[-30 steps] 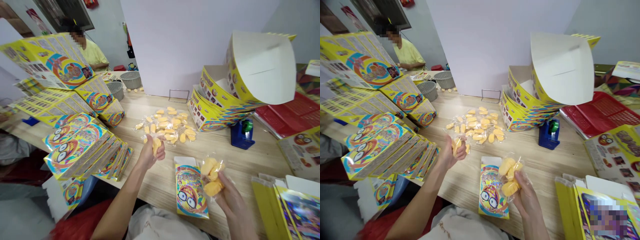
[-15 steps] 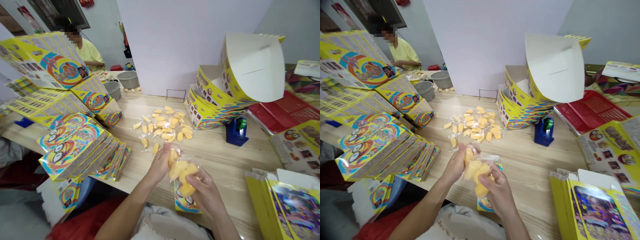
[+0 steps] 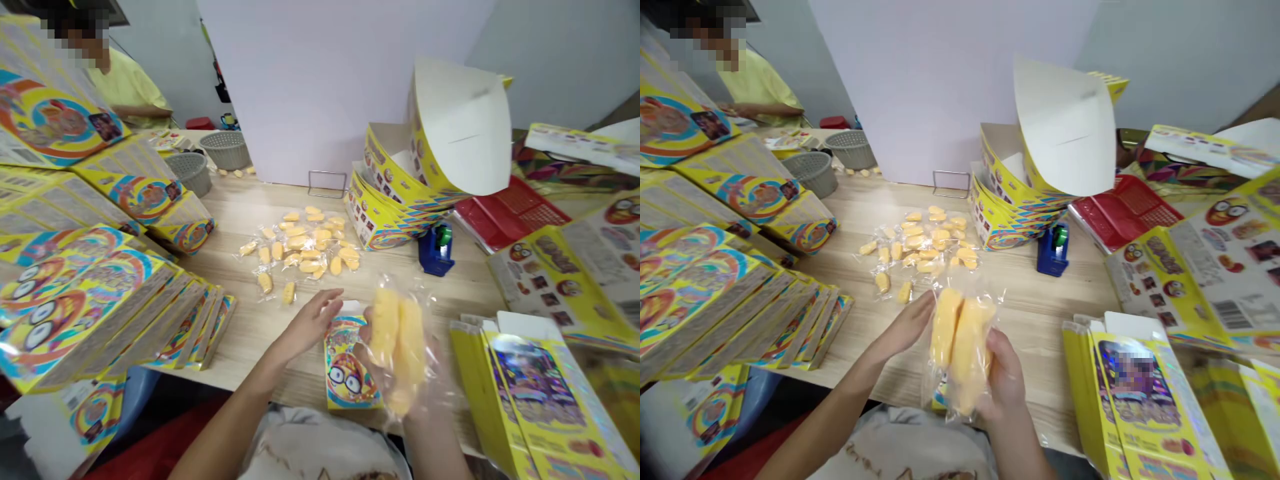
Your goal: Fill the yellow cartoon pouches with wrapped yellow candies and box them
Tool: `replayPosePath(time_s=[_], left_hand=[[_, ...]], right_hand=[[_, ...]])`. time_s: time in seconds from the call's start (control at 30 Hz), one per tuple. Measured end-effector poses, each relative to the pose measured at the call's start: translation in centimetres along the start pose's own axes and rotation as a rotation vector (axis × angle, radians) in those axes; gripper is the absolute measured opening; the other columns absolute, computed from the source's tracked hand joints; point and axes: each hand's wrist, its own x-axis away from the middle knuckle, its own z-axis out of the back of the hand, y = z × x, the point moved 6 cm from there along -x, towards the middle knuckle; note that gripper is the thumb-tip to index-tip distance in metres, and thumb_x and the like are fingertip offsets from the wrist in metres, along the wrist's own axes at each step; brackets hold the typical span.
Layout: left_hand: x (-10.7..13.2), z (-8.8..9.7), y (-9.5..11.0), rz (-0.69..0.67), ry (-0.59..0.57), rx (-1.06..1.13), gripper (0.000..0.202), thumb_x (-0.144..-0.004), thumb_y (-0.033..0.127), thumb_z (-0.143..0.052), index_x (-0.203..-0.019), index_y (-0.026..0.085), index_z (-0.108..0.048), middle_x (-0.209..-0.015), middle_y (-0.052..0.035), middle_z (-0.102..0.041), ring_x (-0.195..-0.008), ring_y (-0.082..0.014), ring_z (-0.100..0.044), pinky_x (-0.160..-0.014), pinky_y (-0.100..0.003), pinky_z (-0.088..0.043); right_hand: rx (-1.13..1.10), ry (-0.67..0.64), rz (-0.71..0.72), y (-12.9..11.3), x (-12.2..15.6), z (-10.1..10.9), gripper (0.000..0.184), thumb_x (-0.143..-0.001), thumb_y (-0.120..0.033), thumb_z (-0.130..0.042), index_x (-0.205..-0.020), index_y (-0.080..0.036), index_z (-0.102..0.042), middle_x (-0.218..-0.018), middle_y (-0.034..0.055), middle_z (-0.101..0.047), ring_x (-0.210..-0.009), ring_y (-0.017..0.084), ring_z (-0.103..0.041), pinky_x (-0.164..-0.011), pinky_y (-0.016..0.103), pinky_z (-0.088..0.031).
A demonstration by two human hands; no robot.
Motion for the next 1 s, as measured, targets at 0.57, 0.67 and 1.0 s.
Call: replayPosePath(time_s=[0.57, 0.67, 1.0], left_hand=[[0.2, -0.7, 0.5, -0.207, -0.344, -0.783, 0.017, -0.084, 0.027, -0.053, -0.078, 0.022, -0.067, -0.076, -0.0020, -0.059, -0.083, -0.0188, -0.049, -0.085, -0.036, -0.029], [1.4, -0.4, 0.3, -0.186, -0.305, -0.615, 0.017, -0.086, 0.026, -0.049, -0.085, 0.021, -0.066, -0.089, -0.0035, -0.052, -0.091, -0.0176, -0.048, -0.084, -0.030, -0.036], [2.5, 2.3, -1.0, 0.018, 0.003, -0.178, 0.042, -0.084, 0.023, -0.049, -0.125, 0.027, -0.039, -0.109, -0.0047, -0.048, -0.083, -0.0124, -0.050, -0.073, -0.026, -0.043]], right_hand=[[0.738, -0.275, 0.235, -0.5, -5.8, 3.3, 0.015, -0.072, -0.032, -0.062, -0.080, -0.022, -0.056, -0.072, -0.0035, -0.054, -0.068, 0.013, -0.050, -0.062, 0.023, -0.039], [0.850, -0.378, 0.200, 1.0, -5.2, 3.2, 0.010, -0.076, -0.029, -0.057, -0.083, -0.022, -0.054, -0.073, -0.0039, -0.052, -0.066, 0.013, -0.047, -0.060, 0.023, -0.037], [0.818, -0.407, 0.195, -0.3, -7.1, 2.4, 0.012, -0.075, -0.030, -0.059, -0.075, -0.021, -0.051, -0.071, -0.0044, -0.050, -0.067, 0.013, -0.047, -0.061, 0.023, -0.038]])
